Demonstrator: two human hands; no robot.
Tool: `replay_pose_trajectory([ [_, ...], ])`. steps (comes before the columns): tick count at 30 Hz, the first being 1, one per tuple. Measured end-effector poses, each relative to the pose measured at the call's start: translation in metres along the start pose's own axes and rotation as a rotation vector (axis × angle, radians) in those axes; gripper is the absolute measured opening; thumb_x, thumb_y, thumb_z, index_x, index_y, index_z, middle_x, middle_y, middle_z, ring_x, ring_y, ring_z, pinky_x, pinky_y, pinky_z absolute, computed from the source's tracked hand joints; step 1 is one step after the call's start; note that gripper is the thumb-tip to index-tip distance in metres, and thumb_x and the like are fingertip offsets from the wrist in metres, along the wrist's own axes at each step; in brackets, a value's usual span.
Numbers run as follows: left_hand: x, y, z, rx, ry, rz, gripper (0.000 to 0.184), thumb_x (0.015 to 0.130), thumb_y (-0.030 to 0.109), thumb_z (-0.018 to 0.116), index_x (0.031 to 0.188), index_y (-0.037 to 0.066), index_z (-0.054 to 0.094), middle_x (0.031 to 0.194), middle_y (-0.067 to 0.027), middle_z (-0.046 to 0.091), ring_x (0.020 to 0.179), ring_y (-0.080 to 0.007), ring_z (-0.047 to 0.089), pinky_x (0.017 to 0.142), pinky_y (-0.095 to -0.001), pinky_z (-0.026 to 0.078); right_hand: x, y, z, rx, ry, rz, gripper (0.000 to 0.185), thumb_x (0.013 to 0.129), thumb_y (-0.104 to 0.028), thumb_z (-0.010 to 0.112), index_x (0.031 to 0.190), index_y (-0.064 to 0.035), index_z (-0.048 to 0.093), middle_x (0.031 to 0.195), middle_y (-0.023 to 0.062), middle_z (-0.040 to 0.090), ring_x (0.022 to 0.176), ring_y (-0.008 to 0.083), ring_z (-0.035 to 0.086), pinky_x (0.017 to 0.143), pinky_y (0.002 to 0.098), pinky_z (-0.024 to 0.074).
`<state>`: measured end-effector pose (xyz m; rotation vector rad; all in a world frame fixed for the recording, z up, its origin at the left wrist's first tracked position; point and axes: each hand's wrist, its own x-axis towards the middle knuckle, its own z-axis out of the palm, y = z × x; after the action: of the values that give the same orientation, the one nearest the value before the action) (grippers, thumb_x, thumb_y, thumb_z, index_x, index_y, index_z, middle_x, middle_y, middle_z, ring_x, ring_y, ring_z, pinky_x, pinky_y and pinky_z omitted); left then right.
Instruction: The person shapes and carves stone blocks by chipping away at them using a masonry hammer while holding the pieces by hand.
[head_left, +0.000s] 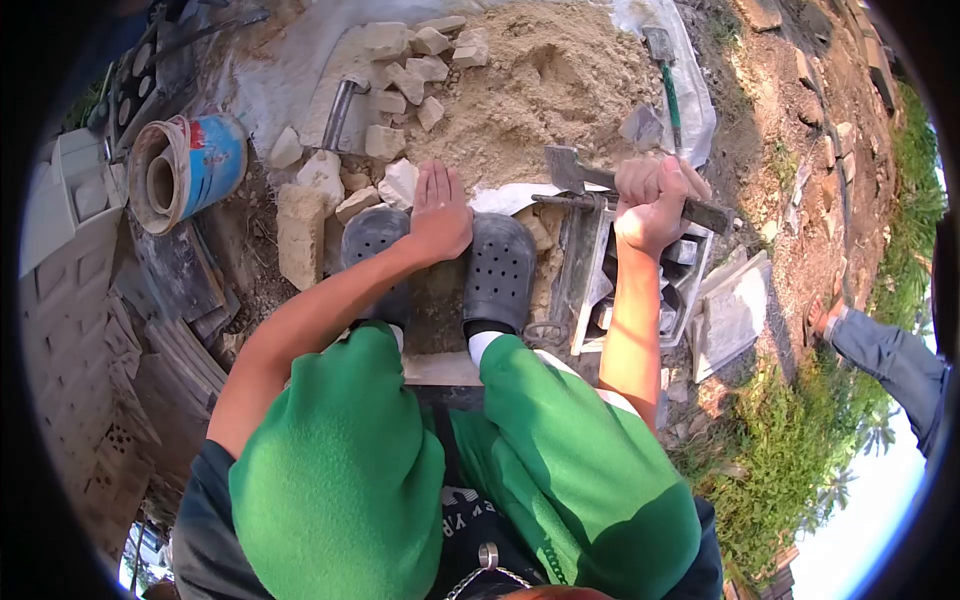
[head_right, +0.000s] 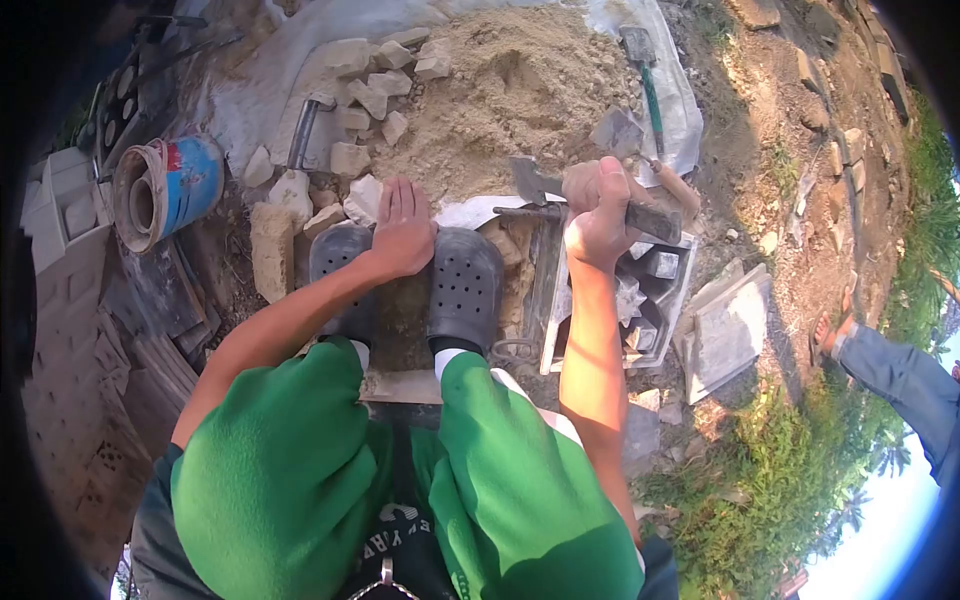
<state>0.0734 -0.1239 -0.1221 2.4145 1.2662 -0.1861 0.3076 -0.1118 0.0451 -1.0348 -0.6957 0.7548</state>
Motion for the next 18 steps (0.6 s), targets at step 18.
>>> replay_pose_trajectory([
  [18, 0.035, -0.041, -0.035, 0.209, -0.216, 0.550, 0.055, 0.093, 0.021, 0.045, 0.146, 0.009, 0.039, 0.153, -0.0124, 0.037, 0.143, -0.0241, 0.032, 0.119, -0.0414, 0.023, -0.002, 0.000, -0.031, -0.023, -0.004, -0.025, 0.041, 0.098, -0.018, 0.038, 0.059, -0.0123, 0.027, 0.047, -0.0022, 0.020, 0.040, 0.0113, 0.017, 0.042, 0.0312, 0.0189],
])
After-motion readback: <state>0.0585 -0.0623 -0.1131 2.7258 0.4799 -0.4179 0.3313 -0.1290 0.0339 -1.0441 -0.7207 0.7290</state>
